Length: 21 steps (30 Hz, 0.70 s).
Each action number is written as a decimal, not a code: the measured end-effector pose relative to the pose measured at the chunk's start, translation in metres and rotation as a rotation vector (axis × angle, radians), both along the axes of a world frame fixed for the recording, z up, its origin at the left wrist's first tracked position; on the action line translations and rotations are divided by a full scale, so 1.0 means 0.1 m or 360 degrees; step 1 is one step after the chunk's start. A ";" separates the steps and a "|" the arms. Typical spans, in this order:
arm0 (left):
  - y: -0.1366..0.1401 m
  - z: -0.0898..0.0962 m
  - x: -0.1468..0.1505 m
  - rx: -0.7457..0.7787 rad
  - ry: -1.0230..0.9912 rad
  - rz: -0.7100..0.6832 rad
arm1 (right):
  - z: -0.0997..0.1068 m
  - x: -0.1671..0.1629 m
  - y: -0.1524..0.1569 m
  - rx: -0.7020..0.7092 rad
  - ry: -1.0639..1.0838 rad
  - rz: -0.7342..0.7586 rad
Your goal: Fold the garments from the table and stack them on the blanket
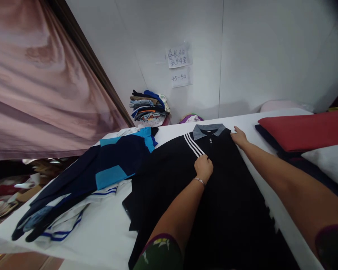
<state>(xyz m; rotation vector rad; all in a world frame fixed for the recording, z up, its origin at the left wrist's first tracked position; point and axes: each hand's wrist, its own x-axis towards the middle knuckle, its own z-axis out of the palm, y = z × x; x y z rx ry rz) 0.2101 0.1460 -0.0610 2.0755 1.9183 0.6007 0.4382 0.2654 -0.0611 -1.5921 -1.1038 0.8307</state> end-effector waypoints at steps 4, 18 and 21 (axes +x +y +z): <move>-0.01 -0.04 0.00 0.0055 -0.0025 0.0011 | 0.01 -0.13 -0.07 0.0174 -0.0582 0.0167; -0.03 -0.05 -0.01 0.0074 -0.0075 -0.0013 | -0.19 -0.33 -0.18 -0.0085 -0.1506 0.0506; -0.03 -0.04 -0.01 0.0063 -0.0088 -0.0018 | -0.27 -0.36 -0.35 -0.0094 -0.1537 0.0561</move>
